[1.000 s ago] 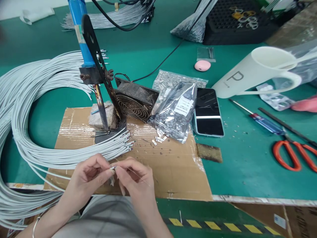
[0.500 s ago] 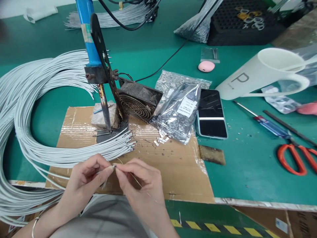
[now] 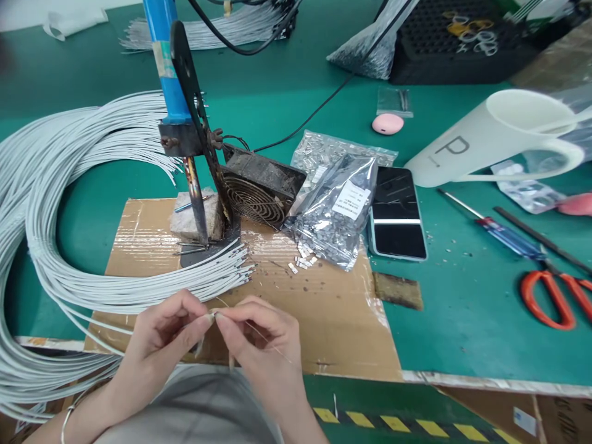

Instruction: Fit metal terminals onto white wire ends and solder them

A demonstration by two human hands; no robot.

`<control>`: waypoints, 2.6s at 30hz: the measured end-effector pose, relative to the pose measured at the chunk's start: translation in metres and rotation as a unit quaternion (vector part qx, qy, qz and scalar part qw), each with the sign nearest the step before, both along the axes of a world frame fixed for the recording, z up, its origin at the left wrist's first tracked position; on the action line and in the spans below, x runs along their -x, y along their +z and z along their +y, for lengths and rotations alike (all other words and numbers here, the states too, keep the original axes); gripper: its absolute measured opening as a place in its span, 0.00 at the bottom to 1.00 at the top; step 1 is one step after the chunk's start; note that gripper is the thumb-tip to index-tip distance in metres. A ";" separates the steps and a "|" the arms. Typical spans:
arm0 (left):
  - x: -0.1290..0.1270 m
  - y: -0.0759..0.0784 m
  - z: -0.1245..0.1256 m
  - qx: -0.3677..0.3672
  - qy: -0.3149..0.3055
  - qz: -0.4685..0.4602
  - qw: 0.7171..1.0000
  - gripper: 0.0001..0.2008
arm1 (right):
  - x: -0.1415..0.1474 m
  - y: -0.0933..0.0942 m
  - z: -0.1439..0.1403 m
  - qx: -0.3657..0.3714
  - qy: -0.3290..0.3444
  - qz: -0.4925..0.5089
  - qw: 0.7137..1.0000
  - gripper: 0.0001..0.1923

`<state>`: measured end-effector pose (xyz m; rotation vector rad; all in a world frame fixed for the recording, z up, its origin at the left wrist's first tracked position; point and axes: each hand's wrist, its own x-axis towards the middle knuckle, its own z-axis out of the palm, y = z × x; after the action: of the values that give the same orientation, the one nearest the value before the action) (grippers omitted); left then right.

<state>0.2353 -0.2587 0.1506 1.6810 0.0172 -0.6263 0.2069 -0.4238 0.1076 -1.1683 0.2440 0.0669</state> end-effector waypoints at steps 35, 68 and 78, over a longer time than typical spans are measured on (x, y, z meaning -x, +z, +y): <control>-0.010 -0.005 -0.007 0.110 0.097 0.081 0.986 0.15 | -0.001 -0.004 0.020 0.315 -0.129 -0.233 0.911 0.23; -0.008 0.000 -0.011 0.051 0.122 0.058 0.990 0.08 | -0.004 0.003 -0.005 0.297 -0.076 -0.161 0.938 0.10; -0.013 0.008 -0.015 -0.017 0.054 0.077 0.995 0.07 | -0.027 0.012 -0.017 0.344 0.171 -0.299 0.873 0.11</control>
<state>0.2485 -0.2736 0.1588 1.6496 0.2284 -0.6762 0.2335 -0.4407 0.1199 -1.8692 -0.5432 -0.0824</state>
